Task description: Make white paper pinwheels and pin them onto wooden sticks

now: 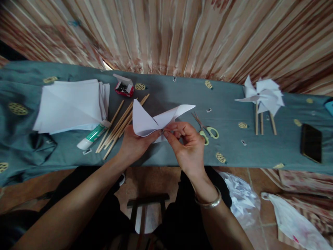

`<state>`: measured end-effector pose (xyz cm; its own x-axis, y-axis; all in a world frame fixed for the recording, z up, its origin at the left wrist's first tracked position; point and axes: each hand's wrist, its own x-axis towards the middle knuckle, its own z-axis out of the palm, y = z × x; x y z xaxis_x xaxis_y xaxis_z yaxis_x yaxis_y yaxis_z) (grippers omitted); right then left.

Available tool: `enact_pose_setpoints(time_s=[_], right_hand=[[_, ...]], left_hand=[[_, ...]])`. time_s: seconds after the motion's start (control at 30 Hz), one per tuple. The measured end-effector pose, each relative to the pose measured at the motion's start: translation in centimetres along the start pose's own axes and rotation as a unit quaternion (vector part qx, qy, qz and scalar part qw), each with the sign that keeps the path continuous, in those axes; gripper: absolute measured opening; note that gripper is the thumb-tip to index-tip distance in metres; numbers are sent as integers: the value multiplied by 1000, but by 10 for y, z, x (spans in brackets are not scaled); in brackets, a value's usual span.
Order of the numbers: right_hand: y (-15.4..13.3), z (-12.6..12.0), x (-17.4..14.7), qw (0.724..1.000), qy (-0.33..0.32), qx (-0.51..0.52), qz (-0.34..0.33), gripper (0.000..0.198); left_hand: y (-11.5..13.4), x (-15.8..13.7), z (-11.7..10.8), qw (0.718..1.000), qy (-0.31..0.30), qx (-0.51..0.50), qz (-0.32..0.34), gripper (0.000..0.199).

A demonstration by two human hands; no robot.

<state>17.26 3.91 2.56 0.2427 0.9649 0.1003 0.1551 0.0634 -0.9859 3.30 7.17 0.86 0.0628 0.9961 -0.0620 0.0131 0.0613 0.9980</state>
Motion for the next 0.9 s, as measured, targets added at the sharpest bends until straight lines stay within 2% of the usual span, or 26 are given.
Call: enact_pose_setpoints(time_s=[0.2, 0.43, 0.67, 0.77, 0.9], right_hand=[[3, 3, 0, 1000, 0, 17, 19, 11], [6, 6, 2, 997, -3, 61, 45, 12], [7, 10, 1, 995, -20, 76, 58, 12], [6, 10, -1, 998, -8, 46, 32, 12], [4, 8, -2, 997, 17, -73, -17, 17]], left_hand=[[1, -1, -4, 1000, 8, 11, 15, 6], [3, -3, -10, 993, -54, 61, 89, 12], [-5, -3, -16, 991, -28, 82, 99, 14], [-1, -5, -18, 994, -20, 71, 86, 11], [4, -5, -22, 992, -20, 89, 88, 13]])
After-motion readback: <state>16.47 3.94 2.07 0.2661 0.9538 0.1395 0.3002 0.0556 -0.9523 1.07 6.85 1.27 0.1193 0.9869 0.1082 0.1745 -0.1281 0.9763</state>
